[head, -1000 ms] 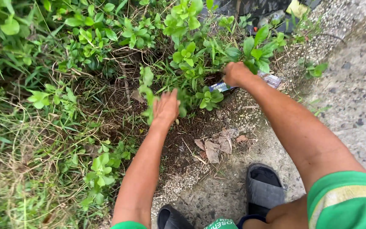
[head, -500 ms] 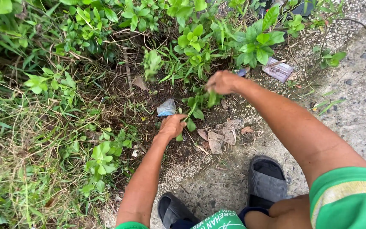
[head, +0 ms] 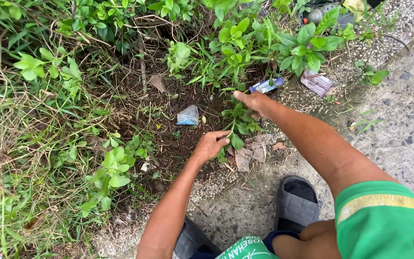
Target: Removing weeds from a garden bed by hand.
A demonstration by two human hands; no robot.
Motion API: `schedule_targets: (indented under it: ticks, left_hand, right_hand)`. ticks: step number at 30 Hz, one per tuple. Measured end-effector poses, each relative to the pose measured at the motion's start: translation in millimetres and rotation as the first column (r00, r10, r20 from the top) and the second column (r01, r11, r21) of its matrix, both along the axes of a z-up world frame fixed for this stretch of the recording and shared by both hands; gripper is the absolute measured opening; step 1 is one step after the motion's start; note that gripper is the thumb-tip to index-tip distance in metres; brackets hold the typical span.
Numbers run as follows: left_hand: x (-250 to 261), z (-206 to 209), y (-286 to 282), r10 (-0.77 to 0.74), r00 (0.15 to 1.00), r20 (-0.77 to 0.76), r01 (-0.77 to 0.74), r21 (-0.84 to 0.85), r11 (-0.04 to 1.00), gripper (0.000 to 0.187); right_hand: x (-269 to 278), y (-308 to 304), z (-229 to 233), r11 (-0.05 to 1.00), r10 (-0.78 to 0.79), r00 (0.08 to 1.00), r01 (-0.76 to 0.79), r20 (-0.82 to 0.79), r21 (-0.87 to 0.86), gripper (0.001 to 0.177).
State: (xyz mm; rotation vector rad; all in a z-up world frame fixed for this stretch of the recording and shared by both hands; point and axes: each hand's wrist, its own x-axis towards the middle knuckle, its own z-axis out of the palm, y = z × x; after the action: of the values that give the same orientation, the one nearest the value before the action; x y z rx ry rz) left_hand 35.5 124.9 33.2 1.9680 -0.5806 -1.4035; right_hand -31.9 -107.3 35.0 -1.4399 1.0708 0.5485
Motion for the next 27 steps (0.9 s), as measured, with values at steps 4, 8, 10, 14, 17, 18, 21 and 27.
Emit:
schedule_targets:
  ticks: [4, 8, 10, 14, 17, 18, 21, 27]
  left_hand:
    - [-6, 26, 0, -0.130, 0.981, 0.147, 0.126, 0.031, 0.992, 0.034]
    - [-3, -21, 19, -0.327, 0.840, 0.434, 0.308, 0.115, 0.944, 0.031]
    - [-2, -31, 21, -0.358, 0.784, 0.506, 0.364, 0.091, 0.927, 0.032]
    - [1, -14, 31, -0.441, 0.546, 0.713, 0.508, 0.137, 0.851, 0.017]
    - [21, -42, 39, -0.372, 0.625, 0.686, 0.294, 0.235, 0.927, 0.038]
    - [25, -47, 38, -0.365, 0.625, 0.690, 0.292, 0.227, 0.929, 0.038]
    - [27, -38, 38, -0.383, 0.650, 0.656, 0.270, 0.271, 0.924, 0.040]
    - [14, -13, 10, 0.092, 0.996, -0.004, -0.092, -0.007, 0.996, 0.031]
  right_hand:
    - [8, -2, -56, 0.885, 0.308, 0.933, -0.352, -0.184, -0.304, 0.045]
    - [13, -40, -73, 0.717, 0.483, 0.823, -0.568, -0.300, -0.404, 0.033]
    - [4, -66, -61, 0.588, 0.569, 0.737, -0.675, -0.364, -0.446, 0.039]
    - [-27, -109, -134, 0.517, 0.585, 0.680, -0.733, -0.442, -0.443, 0.048]
    - [-43, -83, -28, 0.567, 0.642, 0.668, -0.744, -0.377, -0.353, 0.050]
    - [-42, -81, -16, 0.562, 0.640, 0.667, -0.745, -0.382, -0.359, 0.050]
    - [-42, -62, 15, 0.859, 0.466, 0.857, -0.498, -0.221, -0.118, 0.028]
    - [-30, -79, -22, 0.571, 0.702, 0.601, -0.796, -0.383, -0.201, 0.030]
